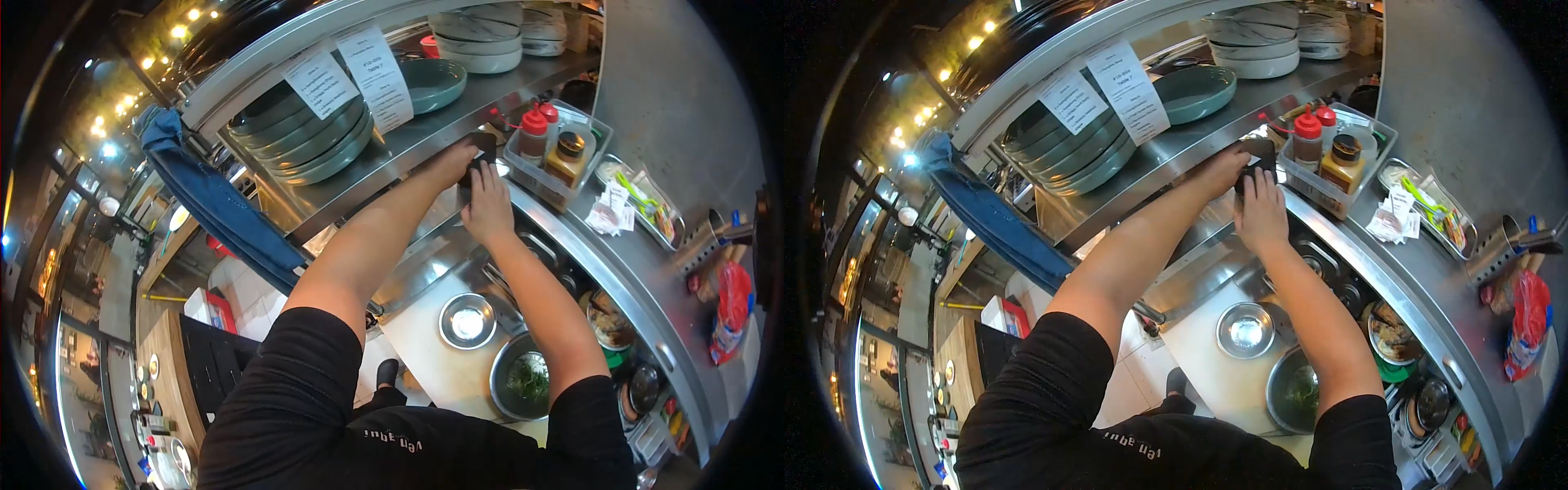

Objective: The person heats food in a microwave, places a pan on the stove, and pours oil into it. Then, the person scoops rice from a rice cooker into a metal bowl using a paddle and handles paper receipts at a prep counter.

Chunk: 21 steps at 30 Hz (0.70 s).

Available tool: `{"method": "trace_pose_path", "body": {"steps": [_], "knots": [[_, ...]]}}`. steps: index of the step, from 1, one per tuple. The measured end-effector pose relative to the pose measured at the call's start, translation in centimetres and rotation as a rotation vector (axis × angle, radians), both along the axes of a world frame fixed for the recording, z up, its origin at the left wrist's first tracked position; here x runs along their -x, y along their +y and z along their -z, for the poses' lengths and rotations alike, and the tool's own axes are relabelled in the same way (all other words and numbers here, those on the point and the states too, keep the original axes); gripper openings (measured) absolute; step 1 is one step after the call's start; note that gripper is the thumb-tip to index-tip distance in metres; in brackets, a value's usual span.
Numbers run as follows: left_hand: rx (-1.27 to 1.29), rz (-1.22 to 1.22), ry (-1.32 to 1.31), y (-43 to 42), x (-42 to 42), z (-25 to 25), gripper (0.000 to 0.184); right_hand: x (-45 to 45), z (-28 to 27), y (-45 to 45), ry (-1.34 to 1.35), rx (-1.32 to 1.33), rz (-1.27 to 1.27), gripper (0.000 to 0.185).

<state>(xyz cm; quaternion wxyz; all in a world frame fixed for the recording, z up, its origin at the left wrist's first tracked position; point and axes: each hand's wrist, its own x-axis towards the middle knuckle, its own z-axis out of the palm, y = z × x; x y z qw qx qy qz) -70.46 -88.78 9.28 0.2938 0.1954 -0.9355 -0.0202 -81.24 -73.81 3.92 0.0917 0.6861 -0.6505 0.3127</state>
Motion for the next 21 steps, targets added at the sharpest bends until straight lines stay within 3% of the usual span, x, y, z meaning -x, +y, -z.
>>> {"method": "trace_pose_path", "body": {"steps": [1, 3, 6, 11, 14, 19, 21], "knots": [[-0.051, -0.012, -0.035, 0.7, -0.4, -0.5, 0.012, 0.2, 0.2, 0.0, 0.016, -0.08, 0.038, 0.091], [-0.253, -0.01, -0.02, 1.1, -0.7, -0.8, 0.012, 0.3, 0.4, 0.3, 0.051, -0.089, 0.029, 0.095], [-0.017, 0.008, -0.059, 0.4, -0.9, 0.0, 0.011, 0.2, 0.0, 0.4, 0.065, -0.121, 0.03, 0.103], [-0.019, -0.035, -0.045, -0.9, -0.3, 2.1, 0.013, 0.2, 0.1, -0.5, 0.083, -0.105, 0.118, 0.109], [-0.053, -0.144, -0.136, -0.2, -1.2, 0.8, 0.014, 0.1, 0.2, -0.9, 0.088, -0.117, 0.136, 0.111], [0.065, -0.305, -0.176, 7.8, -6.3, 0.1, 0.014, 0.2, -0.4, -0.4, 0.068, -0.102, 0.126, 0.112], [-0.186, -0.356, -0.158, 13.3, -8.4, -1.1, 0.014, 0.5, -1.2, 1.0, -0.236, 0.033, -0.215, 0.108]]}}
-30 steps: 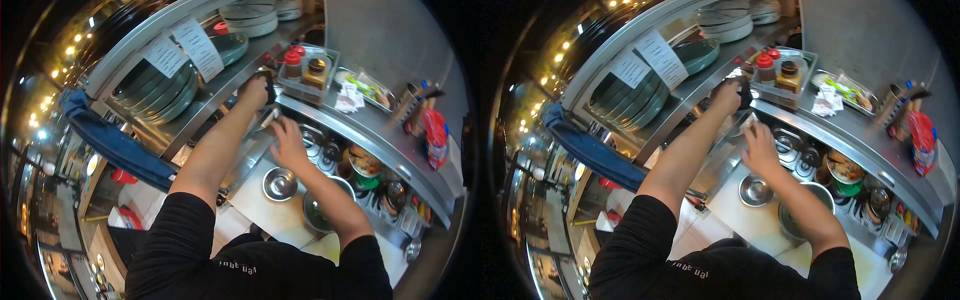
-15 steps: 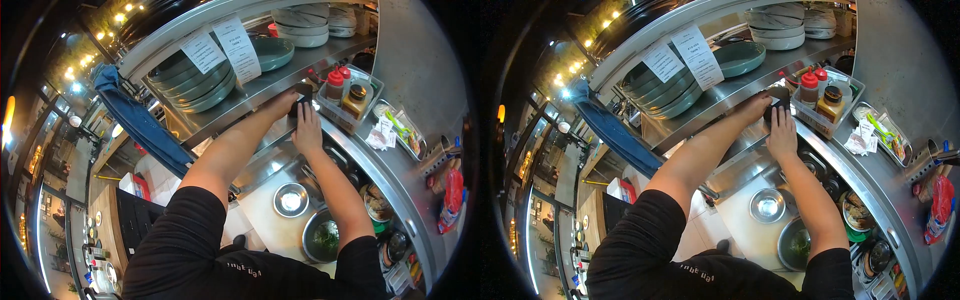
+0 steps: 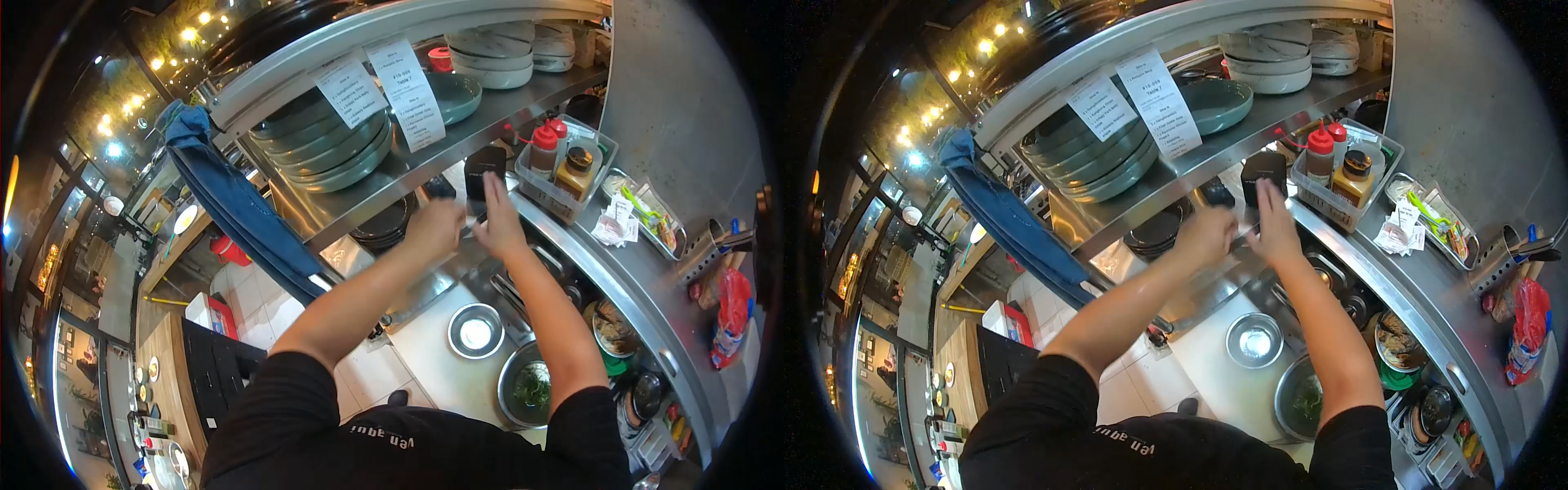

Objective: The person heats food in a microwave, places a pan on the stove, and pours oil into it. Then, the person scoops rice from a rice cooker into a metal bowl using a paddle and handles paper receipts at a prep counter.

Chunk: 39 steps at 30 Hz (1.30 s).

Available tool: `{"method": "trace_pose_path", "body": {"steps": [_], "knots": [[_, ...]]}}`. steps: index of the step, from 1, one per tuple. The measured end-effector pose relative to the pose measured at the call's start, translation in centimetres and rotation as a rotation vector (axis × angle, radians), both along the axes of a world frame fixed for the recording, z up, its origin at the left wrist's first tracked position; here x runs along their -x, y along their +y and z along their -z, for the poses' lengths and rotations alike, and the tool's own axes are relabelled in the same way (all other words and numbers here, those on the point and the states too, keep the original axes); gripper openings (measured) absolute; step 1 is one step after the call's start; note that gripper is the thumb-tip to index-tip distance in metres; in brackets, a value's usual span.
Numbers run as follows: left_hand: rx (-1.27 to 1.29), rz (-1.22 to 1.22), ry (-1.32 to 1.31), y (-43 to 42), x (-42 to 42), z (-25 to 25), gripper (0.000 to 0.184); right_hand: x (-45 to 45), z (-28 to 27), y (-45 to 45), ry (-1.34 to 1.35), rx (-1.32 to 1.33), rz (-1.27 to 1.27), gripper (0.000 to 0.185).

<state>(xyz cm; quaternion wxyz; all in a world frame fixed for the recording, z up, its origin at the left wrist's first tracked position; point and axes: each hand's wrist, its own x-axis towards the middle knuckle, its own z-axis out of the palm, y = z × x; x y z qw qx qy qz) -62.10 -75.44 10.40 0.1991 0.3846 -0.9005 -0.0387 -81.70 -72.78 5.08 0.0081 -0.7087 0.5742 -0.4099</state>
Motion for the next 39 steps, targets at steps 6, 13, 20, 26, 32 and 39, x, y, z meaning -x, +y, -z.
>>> {"method": "trace_pose_path", "body": {"steps": [6, 13, 20, 26, 32, 39], "knots": [[-0.062, 0.087, 0.232, 7.7, -4.3, -3.5, 0.014, -2.5, -3.4, 10.2, -0.386, -0.19, -0.449, 0.065], [0.286, 0.211, 0.78, 9.8, -4.0, -14.1, 0.032, -3.5, -8.5, 15.9, -1.019, -0.073, -0.408, 0.023], [-0.072, 0.176, 1.275, 6.4, -4.7, -18.9, 0.045, -1.7, -5.9, 21.1, -1.129, -0.036, -0.336, 0.029], [-0.277, 0.298, 1.012, 11.6, 0.2, -8.3, 0.043, 0.9, -6.1, 23.7, -1.422, 0.058, -0.217, 0.034], [-0.805, 0.544, 1.022, 16.4, 9.7, -2.3, 0.04, 3.8, -6.4, 23.0, -1.457, 0.192, 0.018, 0.038], [-0.972, 0.48, 1.071, 12.4, 20.2, -1.6, 0.029, 11.9, -5.7, 20.7, -1.54, 0.158, 0.081, 0.049]]}}
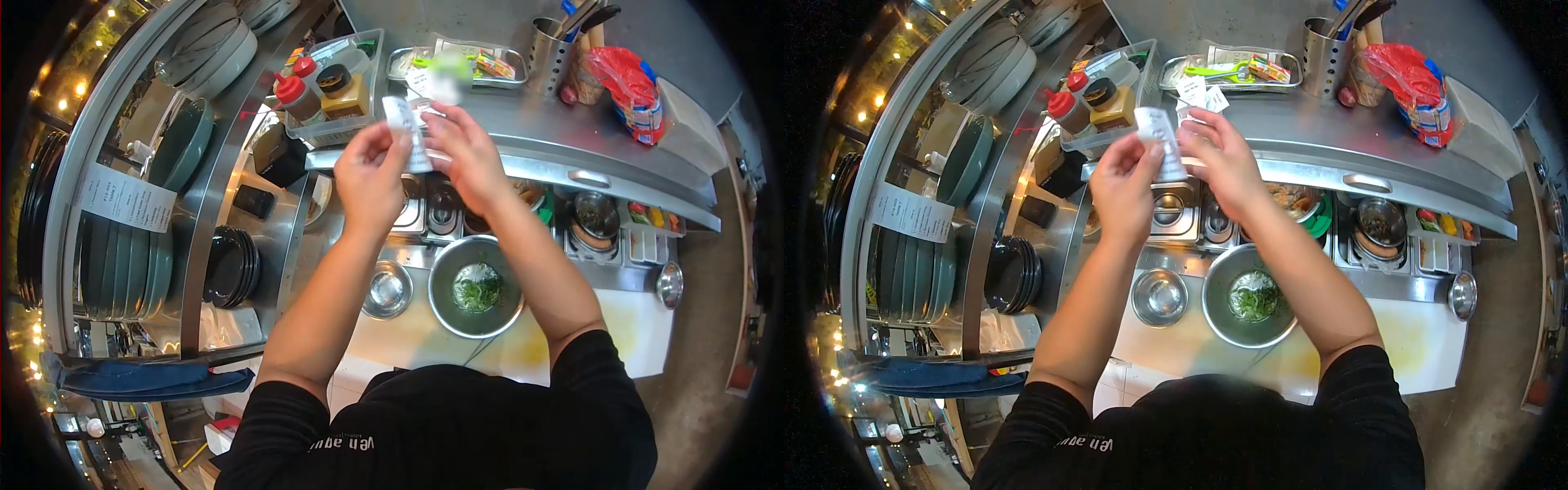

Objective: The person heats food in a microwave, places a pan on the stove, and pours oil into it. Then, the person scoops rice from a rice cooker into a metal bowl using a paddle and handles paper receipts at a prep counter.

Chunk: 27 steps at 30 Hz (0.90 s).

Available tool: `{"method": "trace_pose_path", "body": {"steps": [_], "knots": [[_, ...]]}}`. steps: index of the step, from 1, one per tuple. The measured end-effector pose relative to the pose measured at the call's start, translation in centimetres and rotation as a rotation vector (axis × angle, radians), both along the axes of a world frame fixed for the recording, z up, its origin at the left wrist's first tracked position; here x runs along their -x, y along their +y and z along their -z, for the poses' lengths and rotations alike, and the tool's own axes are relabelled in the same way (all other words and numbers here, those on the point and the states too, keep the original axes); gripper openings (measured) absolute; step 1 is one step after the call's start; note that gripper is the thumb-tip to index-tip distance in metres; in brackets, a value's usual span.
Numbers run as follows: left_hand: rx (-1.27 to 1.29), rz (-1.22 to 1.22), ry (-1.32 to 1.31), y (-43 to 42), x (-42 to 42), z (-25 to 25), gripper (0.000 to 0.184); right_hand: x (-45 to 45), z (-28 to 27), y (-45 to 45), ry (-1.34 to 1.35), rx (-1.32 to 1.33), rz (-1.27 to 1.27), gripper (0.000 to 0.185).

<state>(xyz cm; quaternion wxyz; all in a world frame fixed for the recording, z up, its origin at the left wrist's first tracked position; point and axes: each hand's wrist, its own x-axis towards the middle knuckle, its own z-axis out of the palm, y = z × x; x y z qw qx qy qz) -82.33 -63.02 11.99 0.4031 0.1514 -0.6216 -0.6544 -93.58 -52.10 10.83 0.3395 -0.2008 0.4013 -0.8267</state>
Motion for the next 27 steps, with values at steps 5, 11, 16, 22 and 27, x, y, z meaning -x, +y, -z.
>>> {"method": "trace_pose_path", "body": {"steps": [5, 11, 16, 22, 27], "knots": [[-0.131, -0.081, 0.078, -1.6, 5.9, -0.7, 0.047, 7.8, -1.2, -4.0, 0.208, -0.277, -0.179, 0.032], [-0.08, -0.428, 0.056, -3.9, 10.3, 2.6, 0.037, 11.7, -0.3, -8.8, 0.788, -0.471, 0.143, 0.032], [0.001, -0.506, -0.078, -4.4, 11.3, 3.0, 0.031, 12.4, 0.9, -10.7, 0.648, -0.404, 0.11, 0.029], [-0.042, -0.49, -0.006, -3.3, 11.4, 3.1, 0.029, 12.9, 3.0, -10.8, 0.595, -0.34, 0.09, 0.021], [-0.076, -0.464, 0.011, -3.2, 12.0, 3.2, 0.029, 12.2, 1.4, -9.3, 0.482, -0.26, 0.06, 0.014]]}}
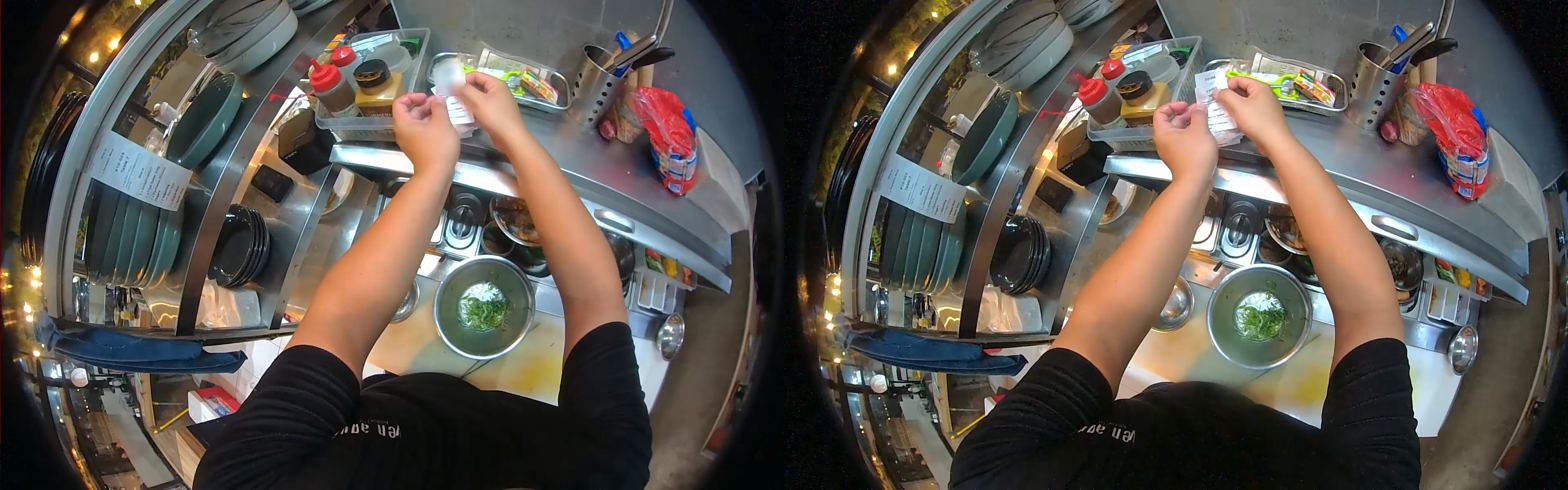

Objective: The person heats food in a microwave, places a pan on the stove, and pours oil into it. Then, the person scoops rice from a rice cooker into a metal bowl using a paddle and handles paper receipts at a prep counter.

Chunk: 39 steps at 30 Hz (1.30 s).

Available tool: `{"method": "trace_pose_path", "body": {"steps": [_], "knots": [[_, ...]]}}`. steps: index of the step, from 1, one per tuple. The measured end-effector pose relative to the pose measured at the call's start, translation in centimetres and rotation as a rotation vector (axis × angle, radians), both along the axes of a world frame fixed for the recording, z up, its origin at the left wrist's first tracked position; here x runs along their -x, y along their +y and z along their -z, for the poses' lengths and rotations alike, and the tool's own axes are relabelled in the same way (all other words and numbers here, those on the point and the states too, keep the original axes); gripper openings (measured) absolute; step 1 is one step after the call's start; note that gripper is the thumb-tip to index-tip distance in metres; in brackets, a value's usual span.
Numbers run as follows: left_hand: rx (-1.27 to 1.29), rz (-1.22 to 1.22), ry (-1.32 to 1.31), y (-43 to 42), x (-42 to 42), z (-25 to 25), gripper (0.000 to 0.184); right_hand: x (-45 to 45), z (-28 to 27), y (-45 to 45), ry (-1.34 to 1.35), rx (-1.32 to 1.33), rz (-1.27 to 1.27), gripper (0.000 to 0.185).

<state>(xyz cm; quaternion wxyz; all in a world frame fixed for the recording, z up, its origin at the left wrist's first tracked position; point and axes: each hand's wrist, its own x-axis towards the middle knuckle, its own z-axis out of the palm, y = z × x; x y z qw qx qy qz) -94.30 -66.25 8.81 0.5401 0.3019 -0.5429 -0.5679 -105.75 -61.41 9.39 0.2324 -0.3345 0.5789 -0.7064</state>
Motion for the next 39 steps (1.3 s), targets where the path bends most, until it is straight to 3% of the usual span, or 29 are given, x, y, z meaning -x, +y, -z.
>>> {"method": "trace_pose_path", "body": {"steps": [24, 26, 27, 28, 30, 31, 36, 39], "knots": [[-0.172, 0.153, 0.129, 0.2, 0.1, -1.1, 0.034, -0.5, -0.9, 2.0, -0.021, -0.019, 0.022, 0.023], [-0.212, 0.182, 0.14, 0.6, -0.1, -1.9, 0.033, -0.5, -1.0, 2.1, 0.057, -0.06, 0.071, 0.026], [-0.177, 0.167, 0.16, -0.3, 0.7, -0.4, 0.032, 1.2, 0.4, 1.7, 0.351, -0.183, 0.168, 0.028], [-0.106, 0.08, 0.065, -0.1, 0.7, -0.6, 0.031, 0.2, -0.2, 2.0, 0.149, -0.134, 0.113, 0.029], [-0.067, 0.013, -0.015, -0.1, 0.7, -0.5, 0.029, 0.6, 1.0, 1.1, 0.086, -0.059, 0.096, 0.027], [-0.202, 0.118, 0.113, 0.3, 0.6, -0.9, 0.029, 0.0, 0.1, 1.5, 0.006, -0.092, 0.088, 0.027], [-0.167, 0.121, 0.055, -0.8, 1.5, 1.0, 0.029, 0.7, 1.4, 1.1, 0.01, -0.058, 0.042, 0.026], [-0.079, 0.041, -0.048, -0.4, 1.4, 1.4, 0.019, 2.2, 3.8, 0.8, 0.127, -0.062, 0.066, 0.026]]}}
